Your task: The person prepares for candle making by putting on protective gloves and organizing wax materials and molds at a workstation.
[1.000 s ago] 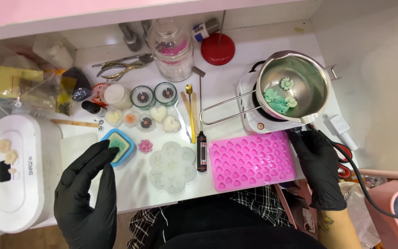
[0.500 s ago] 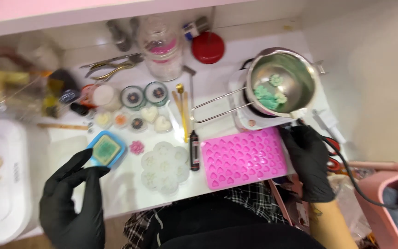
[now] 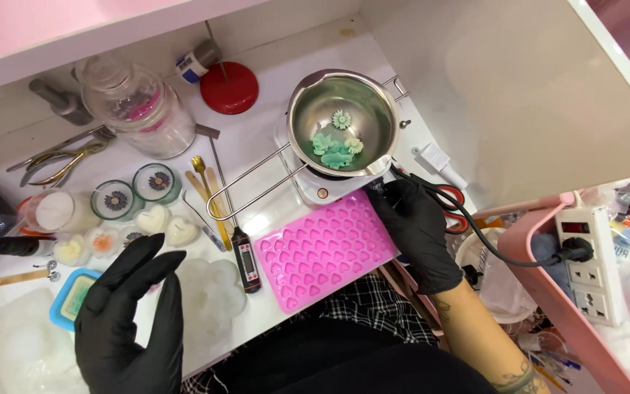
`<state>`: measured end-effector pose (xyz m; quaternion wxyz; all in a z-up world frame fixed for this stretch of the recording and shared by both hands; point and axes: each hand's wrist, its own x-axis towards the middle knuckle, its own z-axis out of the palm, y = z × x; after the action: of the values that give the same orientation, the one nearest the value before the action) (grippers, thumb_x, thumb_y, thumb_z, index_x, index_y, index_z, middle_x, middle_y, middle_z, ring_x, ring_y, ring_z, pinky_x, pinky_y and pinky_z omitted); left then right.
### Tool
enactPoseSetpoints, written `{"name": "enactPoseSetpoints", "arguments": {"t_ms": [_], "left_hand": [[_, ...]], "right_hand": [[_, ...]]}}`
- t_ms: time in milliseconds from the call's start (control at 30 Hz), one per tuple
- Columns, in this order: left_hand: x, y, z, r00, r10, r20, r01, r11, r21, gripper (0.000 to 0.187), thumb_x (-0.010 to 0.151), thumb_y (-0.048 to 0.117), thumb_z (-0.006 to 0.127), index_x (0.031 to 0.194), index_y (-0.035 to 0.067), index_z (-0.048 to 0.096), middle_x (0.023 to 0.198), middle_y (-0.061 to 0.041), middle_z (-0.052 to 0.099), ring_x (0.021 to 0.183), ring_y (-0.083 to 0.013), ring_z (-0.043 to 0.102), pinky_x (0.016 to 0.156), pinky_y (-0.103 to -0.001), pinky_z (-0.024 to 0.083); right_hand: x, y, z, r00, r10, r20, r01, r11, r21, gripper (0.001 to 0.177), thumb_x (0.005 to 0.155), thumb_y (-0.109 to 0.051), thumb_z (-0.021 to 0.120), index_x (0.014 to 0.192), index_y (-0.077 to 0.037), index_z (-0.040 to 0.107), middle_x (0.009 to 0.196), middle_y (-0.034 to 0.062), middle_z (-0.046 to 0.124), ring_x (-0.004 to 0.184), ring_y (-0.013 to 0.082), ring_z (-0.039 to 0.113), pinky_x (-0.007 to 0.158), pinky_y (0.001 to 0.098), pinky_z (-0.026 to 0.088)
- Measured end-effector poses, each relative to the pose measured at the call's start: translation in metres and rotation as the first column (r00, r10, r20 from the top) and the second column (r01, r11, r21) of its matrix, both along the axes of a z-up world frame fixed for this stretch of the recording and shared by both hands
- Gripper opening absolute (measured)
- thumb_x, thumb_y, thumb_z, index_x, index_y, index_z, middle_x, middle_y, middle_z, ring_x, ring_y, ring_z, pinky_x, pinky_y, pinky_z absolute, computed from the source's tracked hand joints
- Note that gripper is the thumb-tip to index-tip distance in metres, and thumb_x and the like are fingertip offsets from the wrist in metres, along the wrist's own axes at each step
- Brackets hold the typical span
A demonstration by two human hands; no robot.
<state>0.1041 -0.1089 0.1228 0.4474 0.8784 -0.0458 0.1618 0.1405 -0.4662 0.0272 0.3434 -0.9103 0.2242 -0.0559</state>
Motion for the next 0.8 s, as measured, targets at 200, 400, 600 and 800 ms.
{"name": "enactPoseSetpoints", "arguments": {"t_ms": [200,400,600,800], "left_hand": [[0.001,-0.006,0.001,0.999,0.016,-0.050,-0.016,1.000,-0.001,0.033,0.092,0.000,0.069,0.124,0.009,0.071,0.132,-0.012,0.071,0.132,-0.0251,0.065,0.111,-0.037,0.048],[-0.003,-0.009,-0.017,0.997,-0.021,-0.077,0.021,1.000,0.006,0.031,0.092,0.002,0.068,0.121,0.011,0.072,0.130,-0.012,0.072,0.132,-0.0248,0.065,0.112,-0.037,0.047],[-0.002,-0.016,-0.020,0.990,-0.072,-0.124,0.073,0.997,0.005,0.023,0.088,0.003,0.069,0.109,0.010,0.076,0.131,-0.013,0.071,0.128,-0.0250,0.066,0.106,-0.036,0.049],[-0.003,-0.020,-0.025,0.984,-0.120,-0.128,0.121,0.993,-0.002,0.016,0.086,0.002,0.072,0.099,0.009,0.077,0.127,-0.013,0.073,0.121,-0.0247,0.070,0.101,-0.036,0.052]], "right_hand": [[-0.010,0.001,0.012,0.996,0.029,0.079,-0.039,0.992,0.121,0.035,0.085,-0.031,0.080,0.113,-0.011,0.072,0.085,0.0009,0.065,0.064,0.0103,0.058,0.060,0.0280,0.048],[-0.028,-0.010,0.003,0.952,0.024,0.306,-0.104,0.962,0.251,0.026,0.096,-0.011,0.070,0.122,-0.005,0.068,0.101,-0.0004,0.070,0.084,0.0060,0.060,0.076,0.0230,0.050],[-0.057,-0.029,0.023,0.907,-0.167,0.387,-0.030,0.891,0.454,0.026,0.101,0.002,0.056,0.124,-0.001,0.067,0.105,0.0025,0.071,0.084,0.0079,0.061,0.074,0.0246,0.051],[-0.029,-0.013,0.032,0.932,0.001,0.363,-0.100,0.962,0.253,0.030,0.094,-0.011,0.069,0.123,-0.002,0.066,0.101,0.0018,0.070,0.082,0.0090,0.063,0.072,0.0255,0.052]]}}
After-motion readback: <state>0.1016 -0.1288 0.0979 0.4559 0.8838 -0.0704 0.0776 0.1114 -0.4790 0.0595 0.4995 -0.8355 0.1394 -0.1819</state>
